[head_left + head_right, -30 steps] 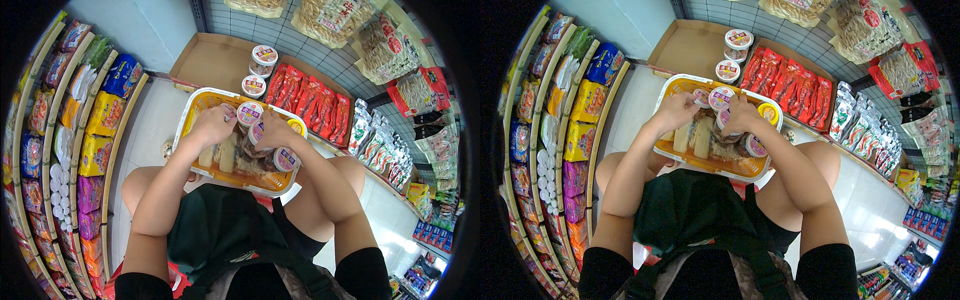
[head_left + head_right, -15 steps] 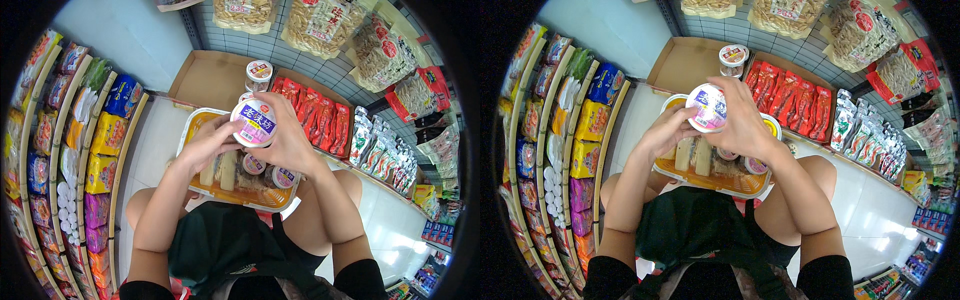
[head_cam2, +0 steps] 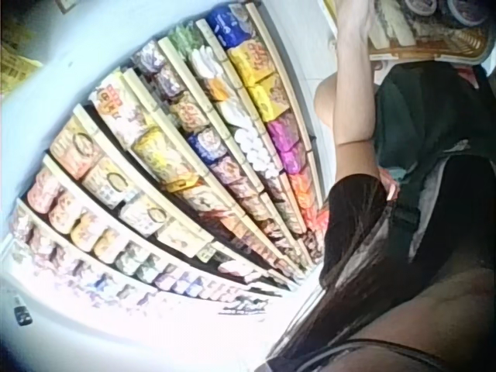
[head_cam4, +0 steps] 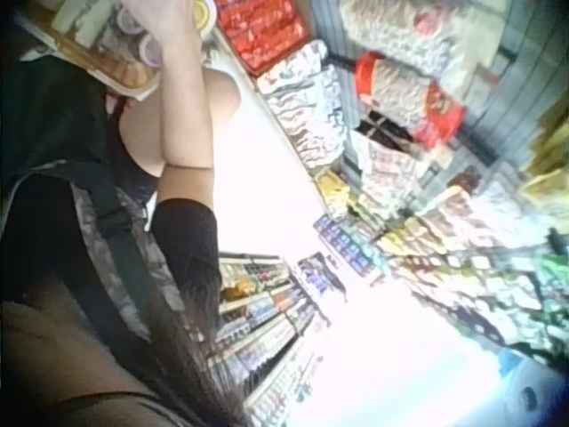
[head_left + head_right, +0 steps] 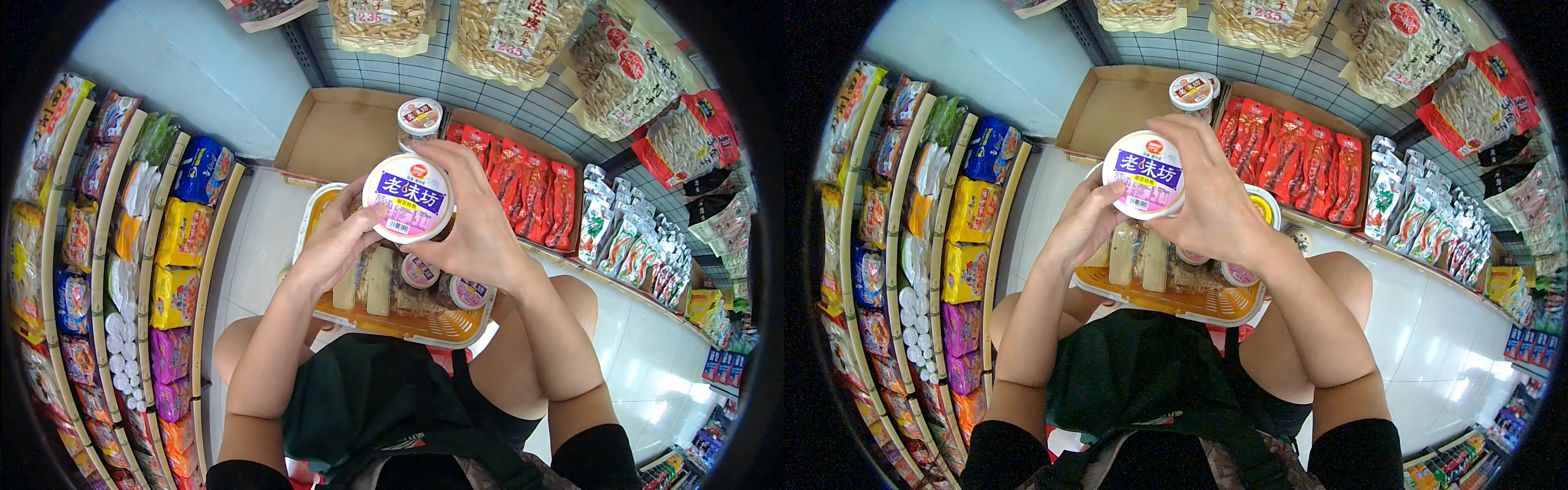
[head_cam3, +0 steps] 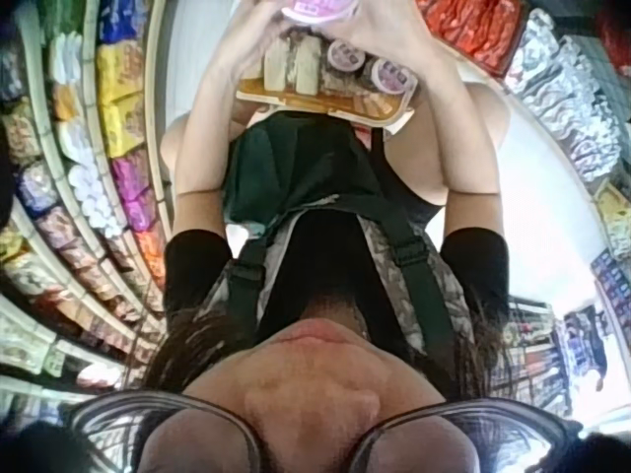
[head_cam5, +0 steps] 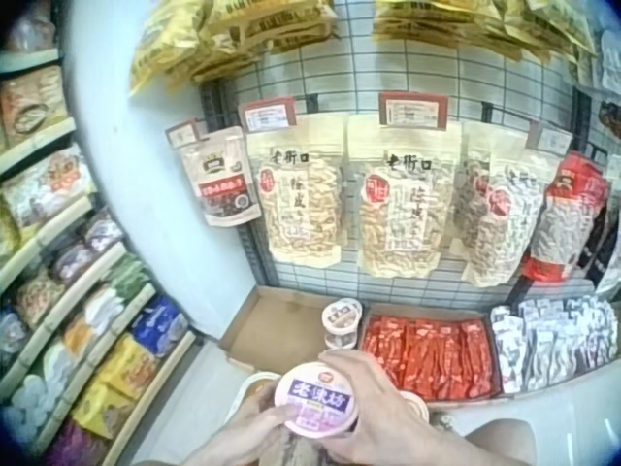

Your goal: The person sits on the floor in a store aisle and transfers small round food containers from a yellow basket onto a cardboard display. They handle the containers one by one, arranging them in neat rows. The person also picks up a red snack packet and places it into the basket.

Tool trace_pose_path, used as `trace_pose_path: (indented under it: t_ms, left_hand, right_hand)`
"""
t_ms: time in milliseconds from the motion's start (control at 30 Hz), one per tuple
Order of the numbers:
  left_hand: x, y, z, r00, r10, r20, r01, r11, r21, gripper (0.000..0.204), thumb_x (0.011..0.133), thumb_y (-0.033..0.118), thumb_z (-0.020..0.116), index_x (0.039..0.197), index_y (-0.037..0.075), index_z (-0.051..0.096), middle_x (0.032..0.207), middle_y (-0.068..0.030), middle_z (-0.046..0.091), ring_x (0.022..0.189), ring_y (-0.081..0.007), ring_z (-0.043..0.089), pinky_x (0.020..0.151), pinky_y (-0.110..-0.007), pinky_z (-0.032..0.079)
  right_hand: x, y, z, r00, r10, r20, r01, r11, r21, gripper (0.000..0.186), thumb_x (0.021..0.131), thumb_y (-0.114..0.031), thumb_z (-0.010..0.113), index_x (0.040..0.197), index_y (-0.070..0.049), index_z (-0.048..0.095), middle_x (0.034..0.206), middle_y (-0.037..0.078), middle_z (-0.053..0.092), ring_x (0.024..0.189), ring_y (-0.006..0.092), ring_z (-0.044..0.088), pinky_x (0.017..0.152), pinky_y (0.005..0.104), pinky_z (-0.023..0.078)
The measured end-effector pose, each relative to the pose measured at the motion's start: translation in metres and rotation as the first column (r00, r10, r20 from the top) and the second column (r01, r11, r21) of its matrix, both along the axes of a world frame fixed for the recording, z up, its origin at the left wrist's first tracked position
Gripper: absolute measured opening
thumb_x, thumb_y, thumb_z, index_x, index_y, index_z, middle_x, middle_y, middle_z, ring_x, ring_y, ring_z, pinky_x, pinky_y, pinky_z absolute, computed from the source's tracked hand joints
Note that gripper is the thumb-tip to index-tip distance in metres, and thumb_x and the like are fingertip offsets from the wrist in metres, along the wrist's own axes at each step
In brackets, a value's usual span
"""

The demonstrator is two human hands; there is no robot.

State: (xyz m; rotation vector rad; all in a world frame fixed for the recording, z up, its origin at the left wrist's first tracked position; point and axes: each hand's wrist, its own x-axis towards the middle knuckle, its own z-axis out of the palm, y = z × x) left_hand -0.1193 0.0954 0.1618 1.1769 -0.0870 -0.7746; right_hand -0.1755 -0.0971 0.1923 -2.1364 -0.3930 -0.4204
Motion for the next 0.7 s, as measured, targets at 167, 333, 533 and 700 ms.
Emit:
trace_pose_path:
  t_ms: [167,333,533,700]
  left_hand:
    - [0.0,0.001,-0.003,1.0,0.008,0.005,-0.009,1.0,0.022,0.084,0.089,0.026,0.068,0.144,-0.012,0.017,0.137,-0.0206,0.039,0.126,-0.0258,0.048,0.104,-0.038,0.045]
    - [-0.001,0.002,-0.004,1.0,0.027,-0.001,-0.027,1.0,0.003,0.084,0.089,0.026,0.068,0.143,-0.012,0.017,0.137,-0.0205,0.038,0.125,-0.0255,0.049,0.103,-0.037,0.046]
    - [-0.004,0.0,-0.003,0.999,0.031,0.008,-0.031,0.999,0.025,0.085,0.087,0.026,0.071,0.142,-0.012,0.019,0.135,-0.0213,0.042,0.122,-0.025,0.052,0.101,-0.037,0.047]
    - [-0.001,-0.001,-0.014,0.992,0.083,-0.094,-0.078,0.995,0.055,0.079,0.087,0.03,0.071,0.139,-0.01,0.028,0.13,-0.0207,0.049,0.121,-0.0235,0.053,0.1,-0.036,0.048]
  right_hand:
    - [0.0,0.0,-0.002,1.0,-0.003,-0.004,0.003,1.0,-0.01,0.082,0.062,-0.008,0.081,0.132,0.001,0.04,0.13,0.021,0.042,0.125,0.039,0.044,0.105,0.0421,0.04]
    - [0.0,0.002,-0.002,0.999,-0.019,-0.036,0.02,1.0,0.02,0.085,0.058,-0.011,0.086,0.132,-0.004,0.045,0.134,0.018,0.044,0.127,0.0362,0.044,0.107,0.042,0.038]
    - [0.0,0.002,-0.003,0.999,-0.005,-0.051,0.006,1.0,0.015,0.084,0.058,-0.01,0.085,0.132,-0.003,0.045,0.133,0.019,0.044,0.128,0.0363,0.044,0.107,0.0414,0.038]
    - [0.004,0.004,-0.01,0.996,-0.003,-0.084,0.002,1.0,-0.005,0.078,0.064,-0.009,0.082,0.132,-0.002,0.044,0.132,0.02,0.045,0.127,0.0369,0.045,0.107,0.0409,0.039]
